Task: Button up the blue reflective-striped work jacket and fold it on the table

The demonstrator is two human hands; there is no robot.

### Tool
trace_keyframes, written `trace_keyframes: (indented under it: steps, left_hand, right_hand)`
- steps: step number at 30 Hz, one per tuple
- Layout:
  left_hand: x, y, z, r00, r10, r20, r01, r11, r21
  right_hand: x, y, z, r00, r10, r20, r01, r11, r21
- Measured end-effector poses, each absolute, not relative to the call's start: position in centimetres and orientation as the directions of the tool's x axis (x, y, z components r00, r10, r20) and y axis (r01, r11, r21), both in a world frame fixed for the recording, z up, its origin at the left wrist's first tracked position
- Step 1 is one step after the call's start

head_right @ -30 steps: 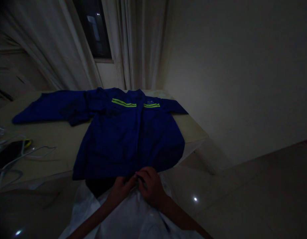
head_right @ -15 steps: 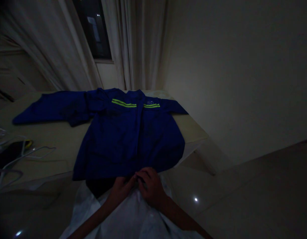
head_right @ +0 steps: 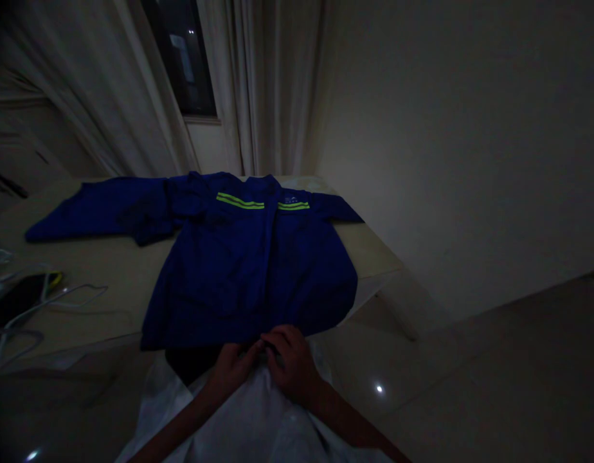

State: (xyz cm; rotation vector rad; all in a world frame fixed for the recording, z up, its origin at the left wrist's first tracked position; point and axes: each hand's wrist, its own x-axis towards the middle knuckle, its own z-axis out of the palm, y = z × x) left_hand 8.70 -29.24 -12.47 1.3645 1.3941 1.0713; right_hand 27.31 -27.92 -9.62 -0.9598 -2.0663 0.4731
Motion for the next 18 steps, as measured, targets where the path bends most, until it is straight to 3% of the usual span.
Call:
trace_keyframes:
  steps: [13, 18]
  left_hand:
    - [8.9, -29.2, -12.2, -0.037, 0.999, -0.022, 0.217, 0.029, 0.976]
    - [9.0, -29.2, -10.6, 0.029, 0.990, -0.140, 0.181, 0.133, 0.974]
  right_hand:
    - [27.3, -28.0, -9.8, -0.410, 0.761, 0.503, 0.483, 0.649, -0.587]
    - [27.4, -28.0, -9.9, -0.412, 0.761, 0.501, 0.493, 0.648, -0.580]
